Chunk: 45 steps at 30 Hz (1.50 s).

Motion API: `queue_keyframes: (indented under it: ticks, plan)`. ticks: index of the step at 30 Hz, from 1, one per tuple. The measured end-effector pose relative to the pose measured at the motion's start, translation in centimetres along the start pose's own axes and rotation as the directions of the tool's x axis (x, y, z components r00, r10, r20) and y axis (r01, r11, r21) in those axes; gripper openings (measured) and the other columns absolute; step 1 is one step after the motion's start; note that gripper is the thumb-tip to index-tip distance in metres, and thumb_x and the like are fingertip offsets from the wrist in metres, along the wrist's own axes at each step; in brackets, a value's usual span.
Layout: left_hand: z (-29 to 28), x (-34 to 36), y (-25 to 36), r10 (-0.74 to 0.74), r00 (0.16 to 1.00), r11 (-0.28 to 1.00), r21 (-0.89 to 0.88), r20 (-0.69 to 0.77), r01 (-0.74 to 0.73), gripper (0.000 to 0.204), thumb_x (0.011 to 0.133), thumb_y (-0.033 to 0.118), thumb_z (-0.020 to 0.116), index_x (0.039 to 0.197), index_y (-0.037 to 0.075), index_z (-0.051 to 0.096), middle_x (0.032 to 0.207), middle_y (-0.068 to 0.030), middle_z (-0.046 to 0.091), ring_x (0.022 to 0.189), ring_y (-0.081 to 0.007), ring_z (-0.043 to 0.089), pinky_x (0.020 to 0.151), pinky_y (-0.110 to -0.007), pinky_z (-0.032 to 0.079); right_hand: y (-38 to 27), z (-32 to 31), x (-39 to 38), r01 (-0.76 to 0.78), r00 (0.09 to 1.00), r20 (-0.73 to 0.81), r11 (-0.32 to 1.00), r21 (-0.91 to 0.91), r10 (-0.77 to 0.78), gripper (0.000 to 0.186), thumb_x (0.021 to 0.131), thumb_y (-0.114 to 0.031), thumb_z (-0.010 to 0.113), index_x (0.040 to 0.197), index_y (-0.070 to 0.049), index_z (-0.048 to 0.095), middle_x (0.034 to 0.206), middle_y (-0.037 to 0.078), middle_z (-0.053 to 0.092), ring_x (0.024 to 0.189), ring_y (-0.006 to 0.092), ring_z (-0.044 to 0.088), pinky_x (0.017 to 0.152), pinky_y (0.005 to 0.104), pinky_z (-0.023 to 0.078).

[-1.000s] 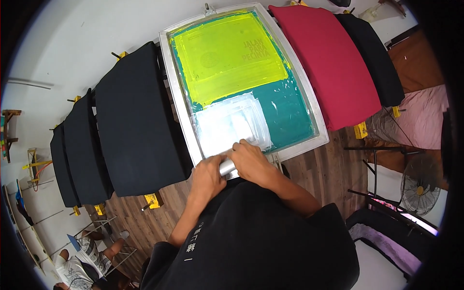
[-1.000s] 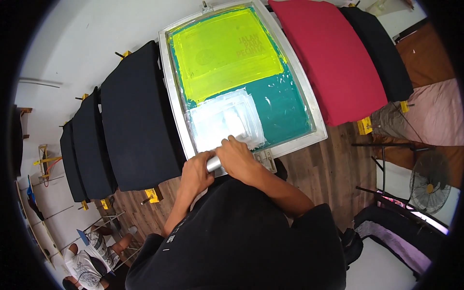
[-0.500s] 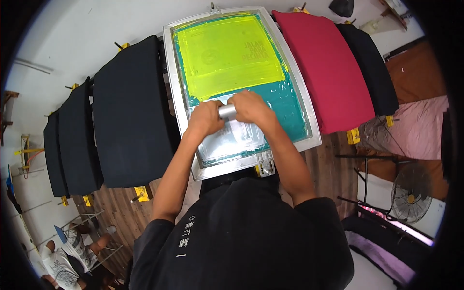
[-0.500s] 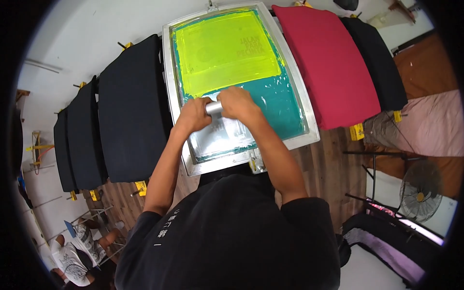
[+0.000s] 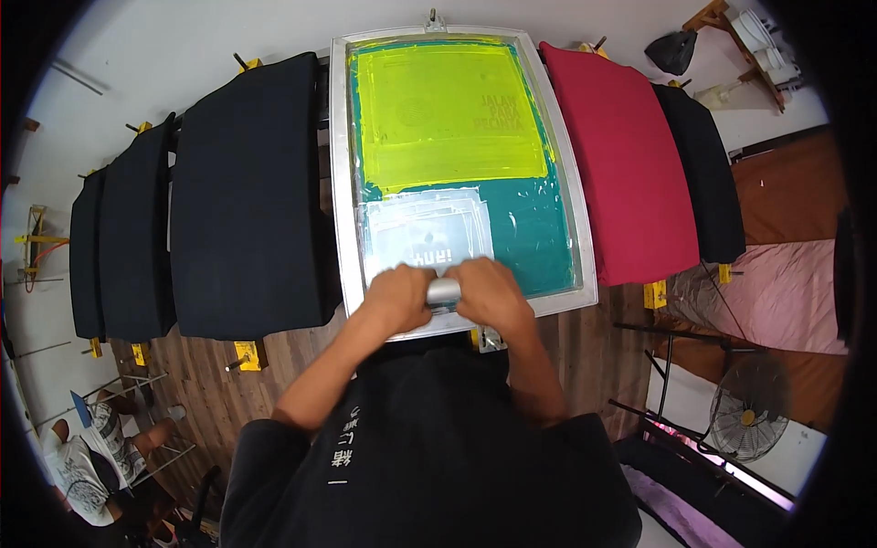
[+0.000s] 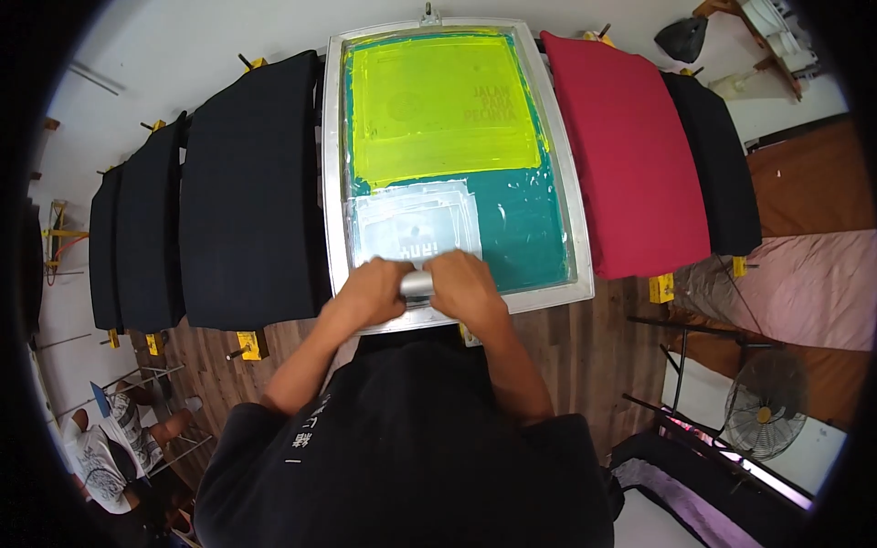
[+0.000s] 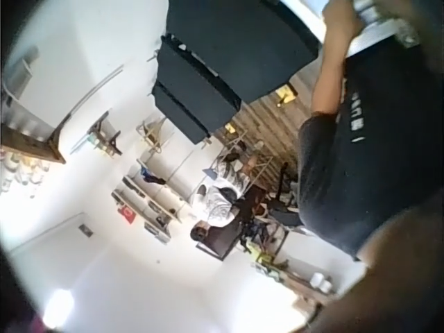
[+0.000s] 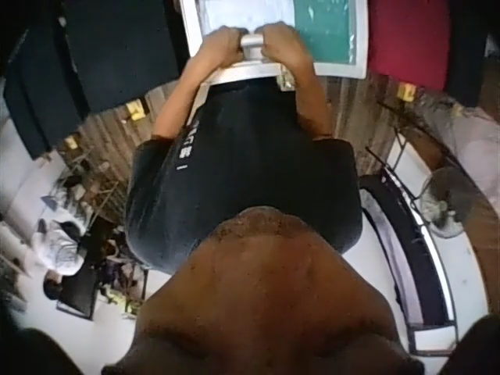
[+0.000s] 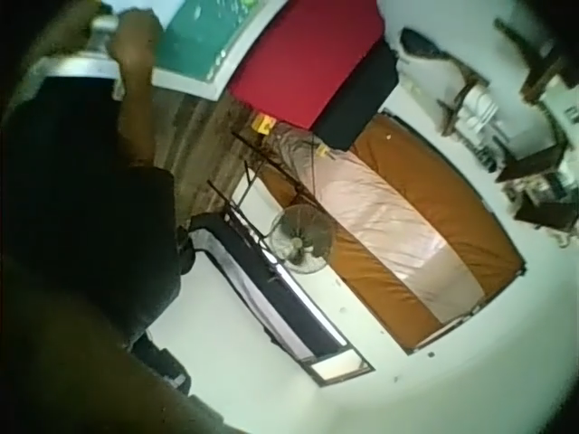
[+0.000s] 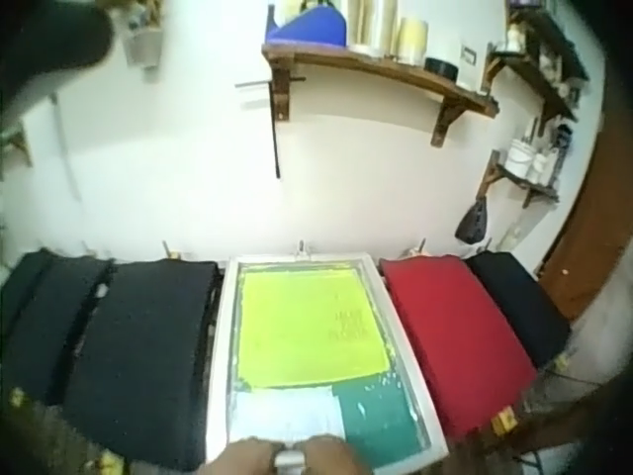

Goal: Applying ink to a garment through a screen using a squeegee at a printing station.

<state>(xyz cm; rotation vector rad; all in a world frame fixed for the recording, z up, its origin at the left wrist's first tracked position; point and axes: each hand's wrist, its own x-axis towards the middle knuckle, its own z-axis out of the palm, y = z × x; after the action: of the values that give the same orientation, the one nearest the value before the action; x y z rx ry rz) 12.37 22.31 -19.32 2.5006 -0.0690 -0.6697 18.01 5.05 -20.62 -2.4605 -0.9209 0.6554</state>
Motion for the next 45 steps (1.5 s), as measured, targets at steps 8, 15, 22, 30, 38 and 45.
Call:
queue_keyframes:
  ticks: [8,15,22,30,38,45]
  plan:
    - [-0.5,3.1,-2.9,0.040,0.912,0.998,-0.034,-0.408,-0.059,0.034,0.067,-0.002,0.065,0.101,0.002,0.068,0.088,-0.0224,0.069,0.082,-0.0388,0.067,0.075,-0.046,0.055,-0.2,-0.9,5.8,0.036,0.984,-0.165,0.978,-0.206,-0.071,0.024,0.074,-0.004,0.066,0.097,-0.010,0.069,0.092,0.013,0.066,0.090,0.0349,0.064,0.074,0.0455,0.054]
    - [7.0,-3.6,-0.3,0.128,0.900,0.991,0.031,-0.417,-0.127,0.067,0.059,-0.009,0.066,0.125,-0.005,0.055,0.128,-0.0226,0.056,0.108,-0.0386,0.061,0.094,-0.044,0.050,-1.3,3.6,-3.8,0.105,0.954,-0.274,0.991,-0.082,-0.124,0.039,0.073,0.006,0.058,0.111,-0.003,0.064,0.117,0.015,0.059,0.109,0.0343,0.056,0.082,0.0420,0.053]
    - [1.3,-0.7,-0.5,0.038,0.962,0.999,0.007,-0.269,-0.037,0.029,0.067,0.004,0.067,0.096,0.004,0.069,0.081,-0.0203,0.069,0.077,-0.0383,0.068,0.074,-0.046,0.055,-1.2,-1.1,0.8,0.004,1.000,0.023,0.995,-0.103,-0.002,0.039,0.072,0.002,0.061,0.106,-0.013,0.071,0.095,0.013,0.066,0.094,0.0345,0.063,0.081,0.0465,0.052]
    - [-1.5,3.9,-2.9,0.046,0.905,0.999,0.015,-0.423,-0.044,0.032,0.067,0.002,0.067,0.099,0.004,0.068,0.087,-0.0205,0.069,0.082,-0.0372,0.068,0.077,-0.045,0.055,0.2,-2.0,6.9,0.041,0.992,-0.106,0.982,-0.186,-0.062,0.024,0.075,-0.002,0.063,0.097,-0.009,0.070,0.091,0.015,0.067,0.091,0.0357,0.064,0.076,0.0464,0.053]
    - [6.0,-3.5,0.0,0.130,0.911,0.991,0.030,-0.392,-0.129,0.055,0.059,-0.003,0.073,0.112,0.000,0.058,0.112,-0.0203,0.062,0.100,-0.0366,0.062,0.088,-0.046,0.048,-1.0,3.5,-3.7,0.060,0.965,-0.253,0.997,-0.055,-0.072,0.037,0.072,0.004,0.060,0.108,-0.006,0.065,0.109,0.013,0.060,0.104,0.0336,0.057,0.081,0.0429,0.053]
    - [1.2,-1.4,-0.6,0.059,0.966,0.998,0.027,-0.253,-0.053,0.027,0.069,0.007,0.065,0.096,0.006,0.069,0.080,-0.0184,0.069,0.073,-0.0352,0.069,0.069,-0.044,0.055,-2.1,-1.8,0.3,0.023,0.996,0.085,0.994,-0.107,-0.014,0.034,0.073,0.001,0.062,0.103,-0.012,0.069,0.095,0.014,0.066,0.094,0.0357,0.064,0.080,0.0471,0.052]
